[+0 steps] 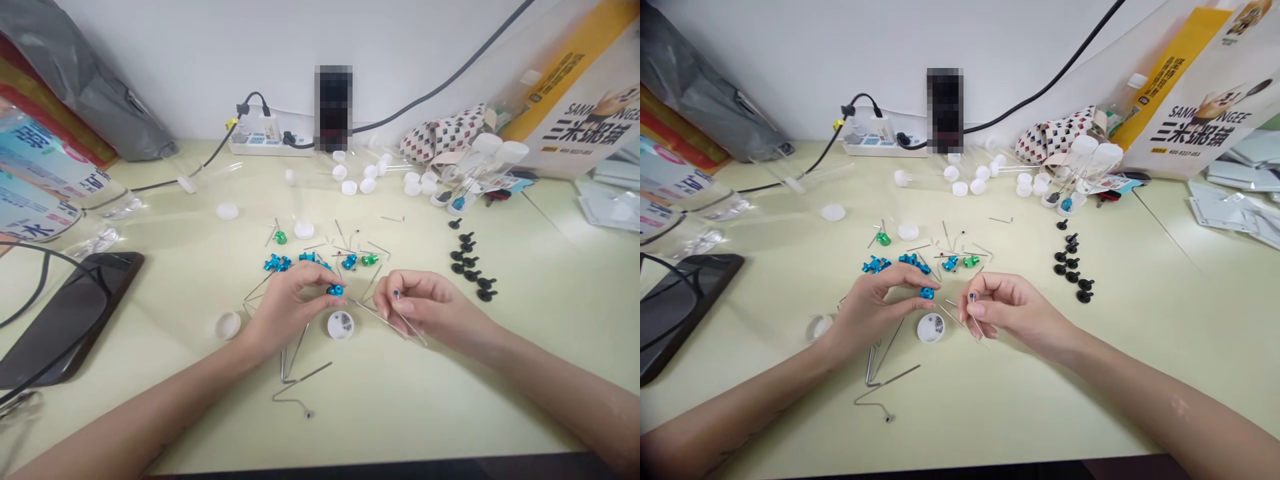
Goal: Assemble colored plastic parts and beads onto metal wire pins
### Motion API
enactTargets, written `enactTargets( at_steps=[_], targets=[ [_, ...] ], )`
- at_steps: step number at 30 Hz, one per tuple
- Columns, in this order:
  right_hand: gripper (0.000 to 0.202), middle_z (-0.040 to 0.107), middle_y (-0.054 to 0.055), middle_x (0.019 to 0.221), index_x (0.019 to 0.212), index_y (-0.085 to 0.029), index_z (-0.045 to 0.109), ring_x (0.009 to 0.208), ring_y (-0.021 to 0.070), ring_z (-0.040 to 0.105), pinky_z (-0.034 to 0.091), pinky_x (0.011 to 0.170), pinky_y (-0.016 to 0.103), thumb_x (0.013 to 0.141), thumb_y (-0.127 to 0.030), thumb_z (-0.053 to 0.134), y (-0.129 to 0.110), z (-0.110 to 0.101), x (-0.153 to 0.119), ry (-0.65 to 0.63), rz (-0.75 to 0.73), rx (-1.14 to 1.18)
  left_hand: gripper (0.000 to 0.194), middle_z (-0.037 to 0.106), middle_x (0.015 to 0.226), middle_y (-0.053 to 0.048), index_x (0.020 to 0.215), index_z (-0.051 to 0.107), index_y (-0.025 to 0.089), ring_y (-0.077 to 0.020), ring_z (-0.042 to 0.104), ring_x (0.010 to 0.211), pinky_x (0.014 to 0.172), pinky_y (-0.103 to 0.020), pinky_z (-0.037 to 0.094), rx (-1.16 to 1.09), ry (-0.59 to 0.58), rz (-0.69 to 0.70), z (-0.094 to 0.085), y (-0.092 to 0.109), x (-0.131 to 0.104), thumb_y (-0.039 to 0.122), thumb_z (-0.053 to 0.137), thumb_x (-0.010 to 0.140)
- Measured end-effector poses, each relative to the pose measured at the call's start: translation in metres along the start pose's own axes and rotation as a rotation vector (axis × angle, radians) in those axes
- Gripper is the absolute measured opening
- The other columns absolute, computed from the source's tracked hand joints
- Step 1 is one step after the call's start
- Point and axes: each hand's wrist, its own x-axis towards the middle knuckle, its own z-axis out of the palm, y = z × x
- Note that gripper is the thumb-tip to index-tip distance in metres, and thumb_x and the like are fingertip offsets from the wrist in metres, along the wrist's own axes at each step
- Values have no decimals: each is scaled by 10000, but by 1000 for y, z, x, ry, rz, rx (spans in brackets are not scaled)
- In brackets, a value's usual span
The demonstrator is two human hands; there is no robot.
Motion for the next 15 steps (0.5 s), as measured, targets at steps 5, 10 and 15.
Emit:
enactTargets(
  at_steps=[5, 10, 15],
  targets=[
    [117, 562, 16, 778, 759, -130, 562, 572, 36, 466, 390, 499, 138, 853, -198, 574, 10, 10, 3, 127, 60, 239, 105, 649, 749, -4, 836, 691, 229, -166, 573, 726, 671, -298, 463, 101, -19, 41, 2, 4, -3, 221, 699, 732],
    [111, 575, 23, 802, 760, -126, 564, 605, 37, 521, 445, 514, 114, 841, -196, 594, 8, 14, 1, 151, 67, 344, 90, 681, 736, -7, 829, 675, 214, -160, 574, 700, 657, -284, 460, 208, -3, 246, 4, 8, -7, 155, 637, 772],
    [112, 591, 17, 801, 767, -140, 532, 601, 36, 545, 463, 517, 114, 853, -192, 581, 8, 17, -2, 94, 56, 419, 113, 706, 753, -4, 838, 651, 204, -155, 554, 693, 662, -290, 460, 325, 2, 514, 6, 7, -8, 116, 587, 809]
  ],
)
